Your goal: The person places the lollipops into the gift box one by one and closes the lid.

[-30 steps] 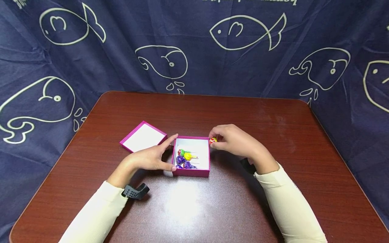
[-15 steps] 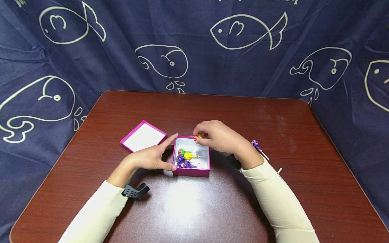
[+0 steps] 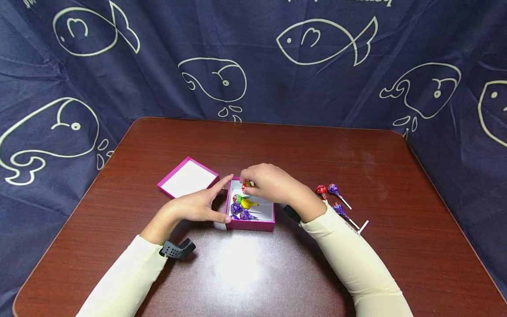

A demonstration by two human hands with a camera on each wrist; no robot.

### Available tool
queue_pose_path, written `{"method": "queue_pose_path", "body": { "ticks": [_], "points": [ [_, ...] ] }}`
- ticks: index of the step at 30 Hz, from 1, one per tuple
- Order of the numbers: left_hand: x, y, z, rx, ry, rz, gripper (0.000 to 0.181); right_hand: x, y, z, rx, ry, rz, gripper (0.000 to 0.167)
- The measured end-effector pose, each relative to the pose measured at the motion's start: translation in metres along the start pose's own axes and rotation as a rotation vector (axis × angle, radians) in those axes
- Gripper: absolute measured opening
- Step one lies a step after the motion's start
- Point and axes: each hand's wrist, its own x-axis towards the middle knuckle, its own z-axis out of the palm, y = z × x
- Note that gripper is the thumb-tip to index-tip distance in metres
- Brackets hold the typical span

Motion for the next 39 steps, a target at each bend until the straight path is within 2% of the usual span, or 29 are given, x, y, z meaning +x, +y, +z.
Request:
{"method": "queue_pose_path", "body": {
  "ticks": [4, 14, 23, 31, 39],
  "points": [
    [0.0, 0.0, 0.0, -0.003, 0.003, 0.012, 0.112, 0.005, -0.002, 0.005, -0.042, -0.007, 0.002, 0.011],
    [0.0, 0.0, 0.001, -0.017, 0.002, -0.005, 0.113, 0.009, -0.001, 0.021, -0.161, -0.067, 0.034, 0.015],
    [0.0, -0.001, 0.001, -0.026, 0.003, -0.016, 0.114, 0.01, 0.002, 0.031, -0.233, -0.075, 0.043, 0.019],
    [0.0, -0.001, 0.001, -0.017, 0.005, -0.006, 0.113, 0.01, 0.004, 0.037, -0.346, -0.06, -0.002, 0.017],
    [0.0, -0.001, 0.001, -0.002, 0.003, 0.001, 0.113, 0.009, 0.005, 0.042, -0.463, 0.0, -0.1, 0.019]
  ]
}}
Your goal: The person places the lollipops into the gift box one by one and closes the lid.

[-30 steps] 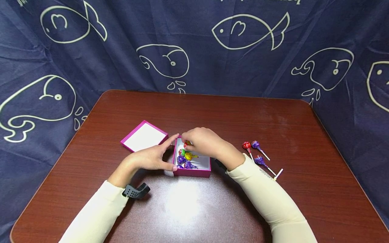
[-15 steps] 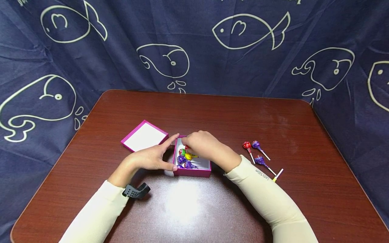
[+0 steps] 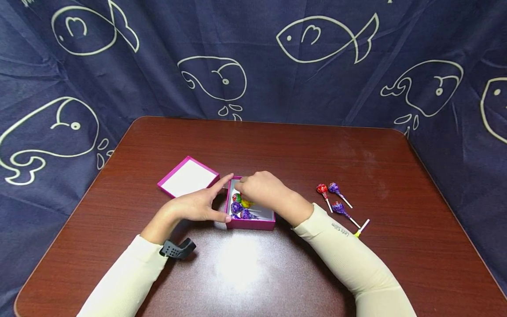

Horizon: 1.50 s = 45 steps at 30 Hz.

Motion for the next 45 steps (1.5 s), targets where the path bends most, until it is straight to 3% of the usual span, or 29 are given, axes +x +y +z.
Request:
{"method": "queue_pose_path", "body": {
  "ticks": [7, 19, 27, 31, 36, 45],
  "points": [
    [0.001, -0.001, 0.0, -0.005, -0.002, 0.008, 0.113, -0.001, 0.001, 0.001, -0.033, 0.037, -0.039, 0.018],
    [0.0, 0.001, -0.001, -0.011, -0.014, -0.001, 0.113, -0.004, 0.002, -0.004, 0.124, -0.025, 0.024, 0.014],
    [0.0, 0.002, -0.001, -0.001, -0.008, -0.012, 0.113, -0.013, 0.004, -0.011, 0.196, 0.021, 0.085, 0.01],
    [0.0, 0.002, -0.001, 0.004, -0.008, -0.014, 0.113, -0.014, 0.002, -0.012, 0.263, -0.017, 0.105, 0.011],
    [0.0, 0.001, -0.001, 0.003, -0.004, -0.012, 0.113, -0.011, 0.0, -0.01, 0.318, -0.063, 0.1, 0.01],
    [-0.001, 0.001, -0.001, 0.001, -0.007, -0.013, 0.113, -0.01, -0.003, -0.013, 0.363, -0.067, 0.112, 0.009]
  ]
}}
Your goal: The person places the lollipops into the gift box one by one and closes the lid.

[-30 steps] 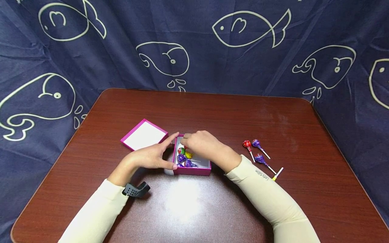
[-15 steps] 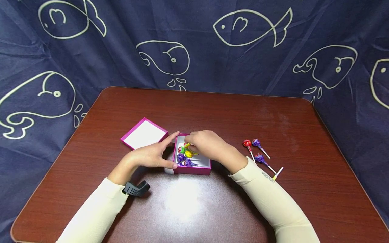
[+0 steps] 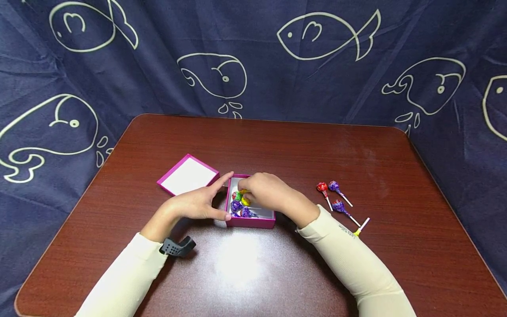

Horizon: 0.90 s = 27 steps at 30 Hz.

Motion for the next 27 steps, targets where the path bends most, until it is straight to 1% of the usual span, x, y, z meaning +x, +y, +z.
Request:
{"method": "queue_pose_path", "body": {
  "ticks": [4, 9, 15, 22, 27],
  "points": [
    [0.0005, 0.0003, -0.0004, 0.001, -0.002, 0.002, 0.113, -0.0013, -0.0013, -0.0018, -0.011, 0.003, 0.02, 0.01],
    [0.0003, 0.0003, 0.0002, -0.003, 0.003, 0.003, 0.113, -0.0007, 0.0001, 0.0003, 0.023, 0.003, 0.013, 0.011],
    [0.0, 0.0004, 0.0002, 0.007, 0.007, 0.025, 0.113, 0.0001, 0.0018, 0.0029, 0.035, -0.006, 0.012, 0.013],
    [0.0001, 0.0001, 0.0, 0.011, 0.003, 0.026, 0.113, 0.0013, 0.0045, 0.0048, 0.063, -0.012, -0.031, 0.011],
    [0.0003, -0.0005, 0.0012, 0.012, 0.008, 0.02, 0.113, 0.0036, 0.0032, 0.0059, 0.067, -0.037, -0.047, 0.007]
  ]
}}
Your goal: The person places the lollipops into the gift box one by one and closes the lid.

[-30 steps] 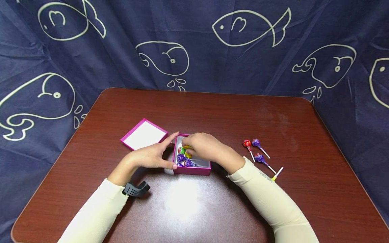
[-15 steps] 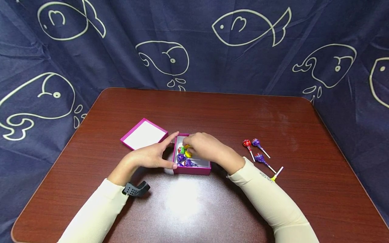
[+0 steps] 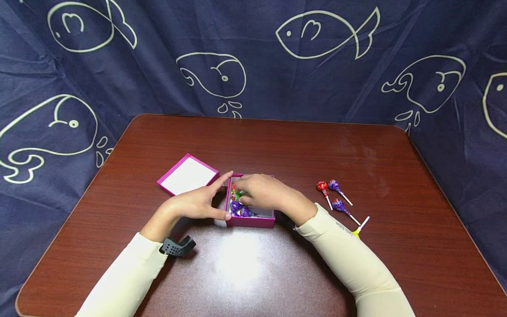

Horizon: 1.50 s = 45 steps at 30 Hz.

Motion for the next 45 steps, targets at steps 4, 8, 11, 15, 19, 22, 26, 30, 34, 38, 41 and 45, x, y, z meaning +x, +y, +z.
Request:
{"method": "queue_pose_path", "body": {
  "ticks": [4, 8, 11, 15, 19, 22, 26, 30, 34, 38, 41, 45],
  "points": [
    [0.0003, 0.0003, -0.0001, -0.003, 0.001, 0.005, 0.113, -0.0008, -0.0004, -0.0005, 0.009, -0.002, -0.006, 0.008],
    [0.0001, 0.0017, -0.0014, -0.005, -0.003, 0.012, 0.112, -0.0056, 0.0014, -0.0039, 0.02, 0.01, 0.024, 0.011],
    [-0.0004, 0.0022, -0.0025, -0.012, -0.004, 0.015, 0.112, -0.0088, 0.0017, -0.0064, 0.017, -0.017, 0.062, 0.016],
    [-0.0004, 0.0012, -0.0029, -0.022, -0.001, 0.011, 0.112, -0.0089, -0.0009, -0.0068, -0.025, -0.097, 0.091, 0.022],
    [0.0003, 0.0, -0.0021, -0.025, -0.005, 0.007, 0.112, -0.0078, -0.0026, -0.0056, -0.061, -0.122, 0.093, 0.021],
    [0.0004, -0.0006, -0.0016, -0.021, -0.009, 0.005, 0.112, -0.0074, -0.0022, -0.0048, -0.072, -0.118, 0.085, 0.018],
    [0.0003, -0.0002, -0.0019, -0.021, -0.006, 0.01, 0.112, -0.0072, -0.0014, -0.0042, -0.074, -0.116, 0.077, 0.017],
    [0.0005, 0.0013, -0.0024, -0.023, -0.007, 0.006, 0.112, -0.0065, -0.0018, -0.0042, -0.079, -0.117, 0.077, 0.018],
    [-0.0001, 0.0023, -0.0025, -0.027, -0.008, 0.008, 0.113, -0.0051, -0.0026, -0.004, -0.083, -0.121, 0.075, 0.016],
    [-0.0008, 0.0019, -0.0019, -0.032, -0.004, 0.009, 0.113, -0.0045, -0.0027, -0.0035, -0.076, -0.123, 0.086, 0.017],
    [-0.0007, 0.0014, -0.0014, -0.031, -0.002, 0.002, 0.113, -0.0045, -0.0029, -0.0022, -0.072, -0.134, 0.091, 0.019],
    [-0.0003, 0.0009, -0.0008, -0.026, -0.004, -0.008, 0.114, -0.0046, -0.004, -0.0009, -0.072, -0.14, 0.089, 0.019]
  ]
}}
